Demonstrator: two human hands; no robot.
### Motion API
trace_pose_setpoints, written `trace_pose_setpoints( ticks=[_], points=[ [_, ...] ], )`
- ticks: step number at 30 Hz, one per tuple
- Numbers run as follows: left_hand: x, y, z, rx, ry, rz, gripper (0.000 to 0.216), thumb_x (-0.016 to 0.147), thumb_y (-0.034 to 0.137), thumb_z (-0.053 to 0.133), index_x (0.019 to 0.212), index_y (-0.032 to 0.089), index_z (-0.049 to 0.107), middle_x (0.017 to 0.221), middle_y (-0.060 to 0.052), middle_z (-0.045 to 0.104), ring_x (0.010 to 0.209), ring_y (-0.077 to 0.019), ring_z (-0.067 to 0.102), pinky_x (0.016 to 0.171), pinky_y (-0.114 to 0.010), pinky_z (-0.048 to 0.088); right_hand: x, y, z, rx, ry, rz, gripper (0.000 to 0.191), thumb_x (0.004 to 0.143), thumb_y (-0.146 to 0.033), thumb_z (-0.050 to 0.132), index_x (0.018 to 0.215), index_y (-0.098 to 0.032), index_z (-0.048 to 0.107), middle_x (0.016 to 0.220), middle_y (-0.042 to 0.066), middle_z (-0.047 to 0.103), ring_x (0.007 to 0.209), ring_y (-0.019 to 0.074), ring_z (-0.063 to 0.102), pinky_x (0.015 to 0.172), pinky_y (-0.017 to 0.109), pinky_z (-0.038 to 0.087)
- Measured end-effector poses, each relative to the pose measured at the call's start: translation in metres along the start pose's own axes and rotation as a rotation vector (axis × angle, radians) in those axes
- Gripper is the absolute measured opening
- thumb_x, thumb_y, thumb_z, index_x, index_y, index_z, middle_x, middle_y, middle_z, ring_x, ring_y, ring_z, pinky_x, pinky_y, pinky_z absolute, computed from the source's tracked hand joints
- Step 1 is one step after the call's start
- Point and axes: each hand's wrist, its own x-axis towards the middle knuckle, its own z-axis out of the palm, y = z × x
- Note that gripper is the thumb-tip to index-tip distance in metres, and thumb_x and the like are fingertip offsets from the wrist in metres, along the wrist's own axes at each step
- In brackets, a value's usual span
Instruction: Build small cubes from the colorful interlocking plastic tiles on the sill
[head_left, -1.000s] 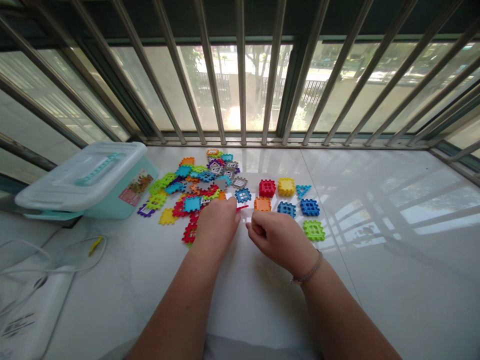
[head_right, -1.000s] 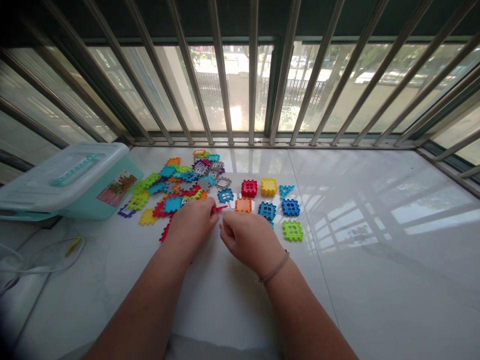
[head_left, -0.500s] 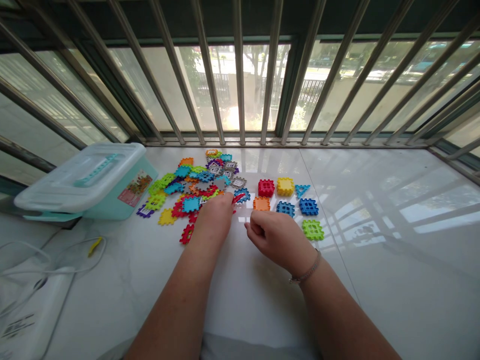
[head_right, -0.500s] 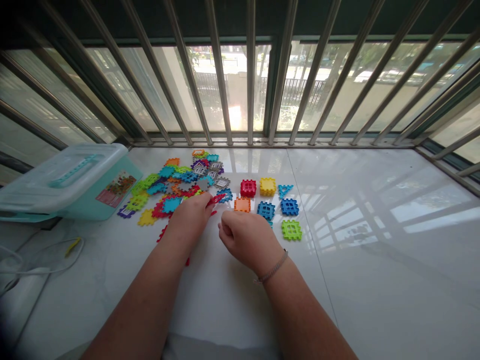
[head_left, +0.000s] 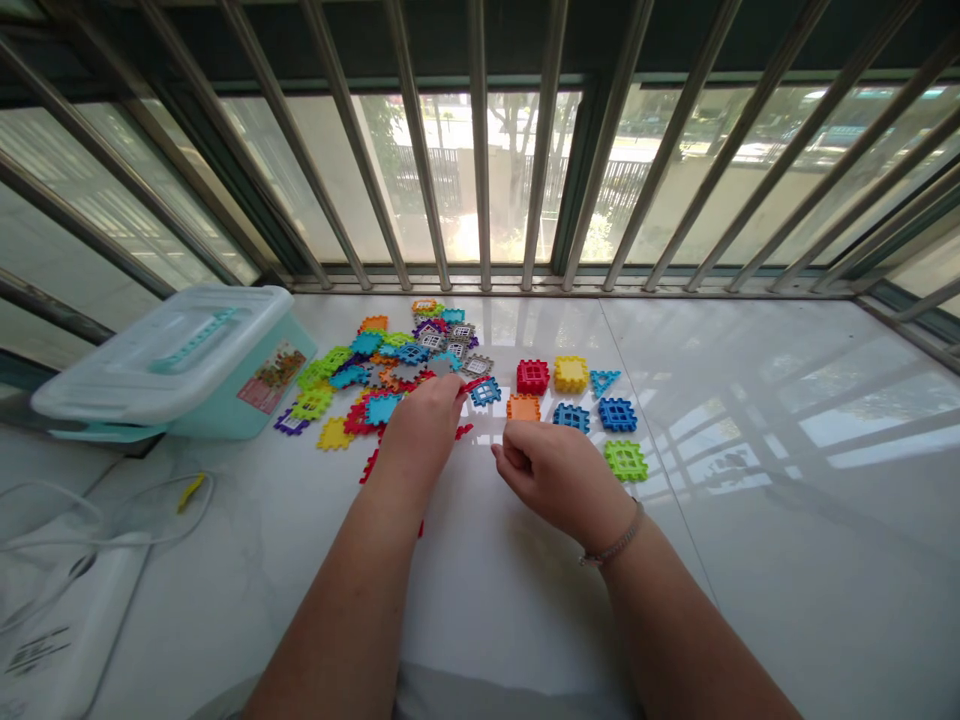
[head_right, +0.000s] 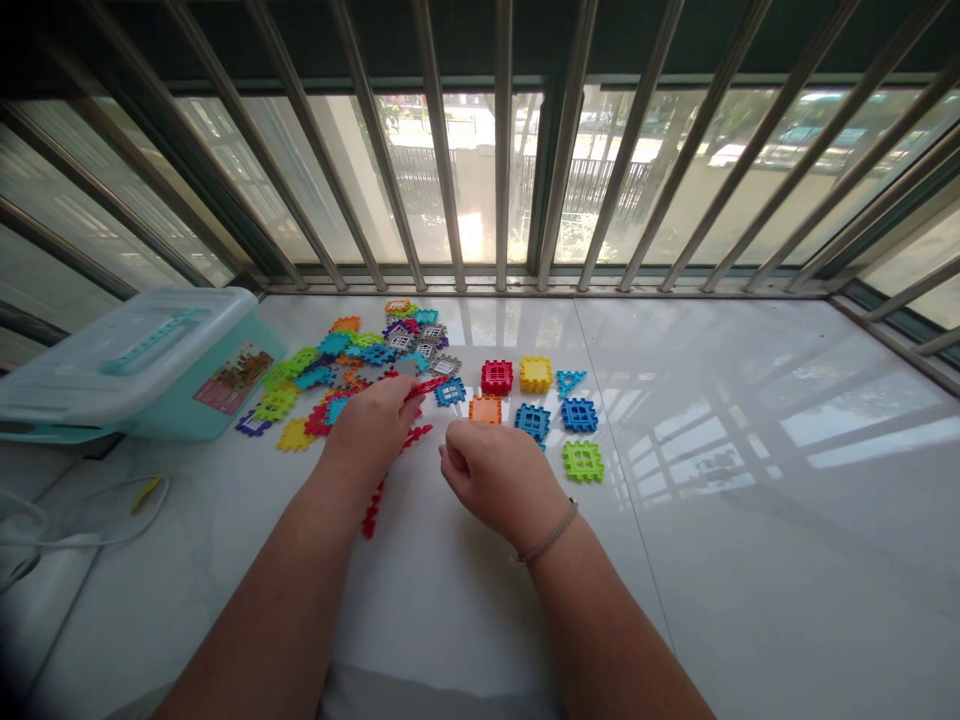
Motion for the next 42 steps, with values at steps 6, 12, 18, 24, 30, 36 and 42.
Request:
trace_pose_setpoints(
  ticks=[6,12,18,24,30,36,42],
  points=[
    [-0.003,0.01,-0.012,0.01,-0.013,-0.014,0.022,0.109,0.028,0.053,0.113,0.02,0.073,0.104,-0.012,0.078,0.095,-0.0281,0.073,0.078,-0.033,0.047,0.0,0.0,0.0,0.002,-0.001,0.009,0.036,0.099,-0.023,0.062,0.074,-0.024,0.036,0.065,-0.005,0.045,0.061,0.0137,0.037,0.062,0.031,0.018],
    [-0.007,0.02,-0.02,0.031,-0.14,-0.005,0.02,0.107,0.031,0.056,0.101,0.023,0.073,0.096,-0.009,0.08,0.09,-0.0273,0.075,0.073,-0.034,0.043,0.0,0.0,-0.001,0.0,-0.011,0.01,0.035,0.099,-0.022,0.062,0.074,-0.024,0.037,0.064,-0.004,0.046,0.061,0.0139,0.038,0.062,0.031,0.019],
    [-0.01,0.02,-0.023,0.038,-0.119,-0.096,0.016,0.1,0.029,0.058,0.097,0.024,0.073,0.091,-0.01,0.079,0.084,-0.0295,0.072,0.068,-0.035,0.04,0.0,0.0,-0.002,-0.005,-0.008,0.01,0.035,0.098,-0.022,0.062,0.073,-0.024,0.038,0.065,-0.004,0.046,0.061,0.0143,0.039,0.062,0.031,0.019],
    [-0.006,0.016,-0.028,-0.163,0.058,-0.166,0.022,0.098,0.037,0.062,0.083,0.022,0.067,0.092,-0.009,0.074,0.083,-0.0248,0.067,0.075,-0.034,0.046,0.0,0.0,-0.003,-0.008,0.005,0.004,0.036,0.1,-0.022,0.062,0.073,-0.024,0.039,0.065,-0.004,0.048,0.06,0.0143,0.038,0.061,0.031,0.02],
    [-0.009,0.022,-0.036,-0.813,-0.107,-0.233,0.036,0.095,0.057,0.072,0.09,0.021,0.069,0.073,0.001,0.066,0.066,-0.0163,0.057,0.063,-0.028,0.042,0.0,0.001,-0.003,0.104,0.167,0.095,0.008,0.102,-0.028,0.064,0.106,-0.023,0.059,0.086,-0.001,0.067,0.065,0.0138,0.056,0.064,0.027,0.035],
    [-0.014,0.027,-0.035,-1.148,-0.284,-0.206,0.04,0.092,0.059,0.079,0.093,0.02,0.068,0.077,0.001,0.065,0.069,-0.0145,0.06,0.062,-0.025,0.045,0.002,0.003,-0.007,0.233,0.324,0.22,0.03,0.106,-0.043,0.064,0.125,-0.02,0.063,0.095,0.003,0.074,0.066,0.0149,0.063,0.065,0.028,0.044],
    [-0.013,0.03,-0.032,-1.174,-0.343,-0.198,0.041,0.093,0.057,0.08,0.11,0.021,0.071,0.098,-0.004,0.076,0.081,-0.0162,0.068,0.07,-0.027,0.052,0.003,0.002,-0.009,0.354,0.359,0.2,0.018,0.104,-0.04,0.067,0.097,-0.023,0.069,0.078,0.0,0.071,0.06,0.0139,0.06,0.061,0.028,0.045]
  ],
)
